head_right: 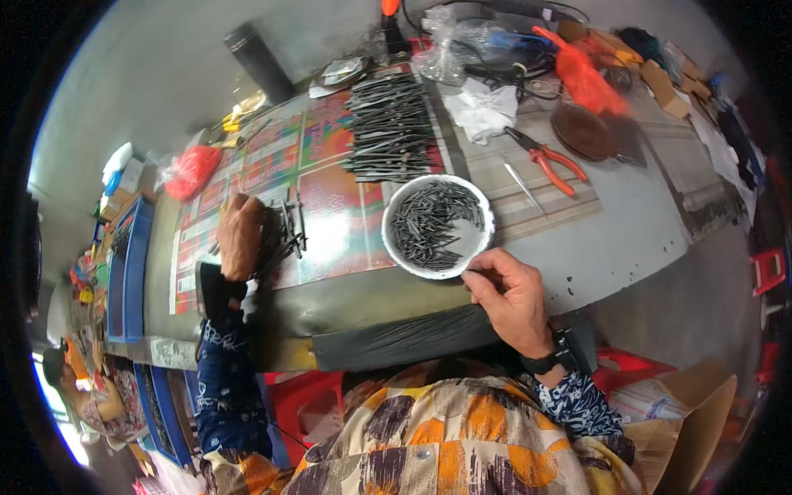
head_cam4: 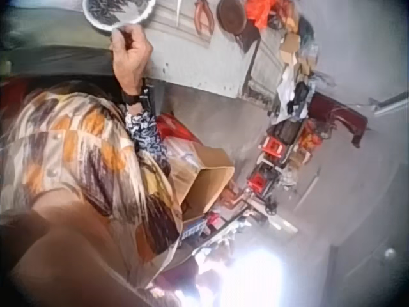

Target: The person repeatedly picks small fasteners from a white bowl and slides them onto thin black rods held in the left hand. The rods are placed on the table after each fastener is added. The process continues throughout the clip with no other tools used.

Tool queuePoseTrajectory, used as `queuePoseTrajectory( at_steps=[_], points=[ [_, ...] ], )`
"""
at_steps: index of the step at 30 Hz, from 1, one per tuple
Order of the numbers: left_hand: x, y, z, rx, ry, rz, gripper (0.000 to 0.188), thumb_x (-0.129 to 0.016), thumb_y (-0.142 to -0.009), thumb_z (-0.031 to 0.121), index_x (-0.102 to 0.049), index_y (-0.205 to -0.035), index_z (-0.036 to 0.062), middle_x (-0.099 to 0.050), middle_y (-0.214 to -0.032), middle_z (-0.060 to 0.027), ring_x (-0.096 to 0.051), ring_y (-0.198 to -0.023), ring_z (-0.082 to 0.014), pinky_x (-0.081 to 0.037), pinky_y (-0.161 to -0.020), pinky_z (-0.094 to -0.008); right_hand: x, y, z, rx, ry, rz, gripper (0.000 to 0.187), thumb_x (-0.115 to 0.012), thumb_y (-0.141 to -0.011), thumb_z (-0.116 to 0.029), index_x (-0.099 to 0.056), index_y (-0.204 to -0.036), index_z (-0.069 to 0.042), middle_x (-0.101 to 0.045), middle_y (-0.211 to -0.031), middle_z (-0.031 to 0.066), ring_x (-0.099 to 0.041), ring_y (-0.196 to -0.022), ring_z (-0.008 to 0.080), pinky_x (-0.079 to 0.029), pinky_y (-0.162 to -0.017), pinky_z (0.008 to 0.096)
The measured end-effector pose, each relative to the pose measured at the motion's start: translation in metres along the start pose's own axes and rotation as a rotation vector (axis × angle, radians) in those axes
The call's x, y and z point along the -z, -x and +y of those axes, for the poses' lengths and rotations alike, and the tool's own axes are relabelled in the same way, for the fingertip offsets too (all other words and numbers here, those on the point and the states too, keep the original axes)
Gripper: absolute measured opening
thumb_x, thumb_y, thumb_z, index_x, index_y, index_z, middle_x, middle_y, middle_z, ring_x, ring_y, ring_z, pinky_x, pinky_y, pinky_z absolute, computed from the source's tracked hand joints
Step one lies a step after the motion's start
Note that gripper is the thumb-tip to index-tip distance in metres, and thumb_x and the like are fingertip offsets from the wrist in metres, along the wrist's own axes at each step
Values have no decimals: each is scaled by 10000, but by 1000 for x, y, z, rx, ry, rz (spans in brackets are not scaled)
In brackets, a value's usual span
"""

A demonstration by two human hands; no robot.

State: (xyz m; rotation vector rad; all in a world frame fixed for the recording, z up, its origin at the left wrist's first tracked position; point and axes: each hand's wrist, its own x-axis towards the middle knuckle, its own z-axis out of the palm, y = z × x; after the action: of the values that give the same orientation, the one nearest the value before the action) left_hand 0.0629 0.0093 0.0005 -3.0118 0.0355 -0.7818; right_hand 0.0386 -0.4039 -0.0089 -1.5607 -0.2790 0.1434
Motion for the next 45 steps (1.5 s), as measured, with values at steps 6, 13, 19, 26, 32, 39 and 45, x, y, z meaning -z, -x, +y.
queuePoseTrajectory(
  at_steps=[6, 13, 19, 26, 32, 39, 45],
  points=[
    [24, 7, 14, -17, -166, 2, 27, -557, -854, 78, -570, -874, 65, -607, -862, -116, -576, -886, -324, -406, -787, -443, 2, 0, -4, 36, 132, -28, 66, -619, -885, -14, -611, -931, 32, -626, -785, 26, -562, -650, 58, -462, -590, 194],
    [60, 20, 44, 91, 299, 115, 85, -657, -836, 4, -656, -918, 28, -616, -807, -131, -595, -726, -316, -471, -644, -357, 10, -13, -22, 243, 476, -18, 85, -650, -835, -14, -624, -898, 36, -627, -799, 93, -592, -669, 160, -461, -590, 264],
    [78, 37, 70, 191, 555, 65, 128, -701, -784, -47, -633, -882, -1, -638, -754, -77, -597, -660, -121, -466, -622, -259, 14, -28, -22, 415, 765, -38, 76, -649, -804, -37, -619, -864, 0, -594, -793, 119, -582, -732, 309, -460, -663, 389],
    [92, 50, 98, 222, 720, -23, 145, -716, -756, -67, -619, -841, -2, -611, -711, -36, -547, -633, -77, -441, -595, -228, 7, -45, -15, 588, 898, -93, 77, -629, -759, 8, -628, -834, -7, -559, -816, 104, -538, -853, 305, -458, -728, 390],
    [98, 49, 112, 132, 698, -166, 119, -717, -752, -56, -629, -823, -16, -600, -683, -56, -532, -591, -105, -428, -554, -246, 3, -54, -11, 667, 997, -158, 127, -671, -728, 1, -647, -852, -4, -571, -826, 91, -544, -886, 278, -457, -767, 389],
    [83, 44, 118, 208, 762, -227, 117, -725, -772, -3, -662, -869, -12, -659, -750, -101, -631, -642, -160, -479, -595, -269, 1, -63, -8, 709, 1089, -254, 12, -580, -739, -20, -571, -747, -19, -540, -793, 113, -537, -864, 278, -428, -738, 396],
    [78, 48, 122, 185, 764, -216, 125, -709, -783, -17, -659, -898, -13, -655, -770, -106, -639, -653, -176, -490, -610, -278, 2, -74, -4, 848, 1005, -232, 98, -584, -698, -6, -488, -681, -8, -489, -724, 135, -510, -781, 330, -425, -694, 452]
  ],
)
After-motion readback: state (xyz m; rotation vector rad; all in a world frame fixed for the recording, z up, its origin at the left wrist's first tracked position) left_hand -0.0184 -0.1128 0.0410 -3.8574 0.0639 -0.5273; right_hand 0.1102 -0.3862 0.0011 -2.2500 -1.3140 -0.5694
